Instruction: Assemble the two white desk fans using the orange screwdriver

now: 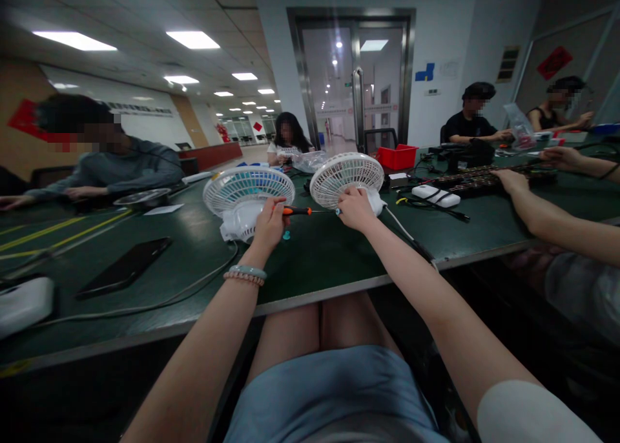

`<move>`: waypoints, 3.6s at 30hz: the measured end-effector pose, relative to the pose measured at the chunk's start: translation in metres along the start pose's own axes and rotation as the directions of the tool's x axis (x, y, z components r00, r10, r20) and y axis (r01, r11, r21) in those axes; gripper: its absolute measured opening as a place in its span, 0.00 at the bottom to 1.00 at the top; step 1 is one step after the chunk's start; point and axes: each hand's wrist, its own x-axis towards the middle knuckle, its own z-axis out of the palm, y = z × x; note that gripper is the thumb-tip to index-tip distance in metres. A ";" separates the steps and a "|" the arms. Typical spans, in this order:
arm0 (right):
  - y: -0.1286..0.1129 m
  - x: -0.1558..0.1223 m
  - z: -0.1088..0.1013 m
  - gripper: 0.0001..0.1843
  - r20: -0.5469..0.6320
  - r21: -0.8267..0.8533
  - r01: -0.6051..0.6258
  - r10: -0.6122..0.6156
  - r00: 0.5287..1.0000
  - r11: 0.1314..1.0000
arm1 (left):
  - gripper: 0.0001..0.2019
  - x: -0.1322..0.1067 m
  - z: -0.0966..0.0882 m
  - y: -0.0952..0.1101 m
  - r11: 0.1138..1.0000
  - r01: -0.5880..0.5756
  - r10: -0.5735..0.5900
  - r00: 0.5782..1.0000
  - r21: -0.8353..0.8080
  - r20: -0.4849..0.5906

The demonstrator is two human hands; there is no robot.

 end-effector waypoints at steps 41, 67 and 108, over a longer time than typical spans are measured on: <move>0.000 0.002 0.000 0.14 0.011 -0.009 0.002 -0.002 1.000 1.000 | 0.17 -0.001 -0.001 0.002 0.996 -0.080 0.078 0.997 -0.046 -0.027; -0.002 0.001 -0.002 0.14 0.013 0.010 -0.002 0.002 1.000 1.000 | 0.17 -0.003 -0.004 0.004 0.994 -0.111 0.112 0.994 0.011 -0.017; -0.001 0.001 -0.001 0.14 0.010 0.007 -0.011 0.011 1.000 1.000 | 0.16 0.001 -0.001 -0.006 0.993 -0.100 0.103 0.994 0.070 -0.040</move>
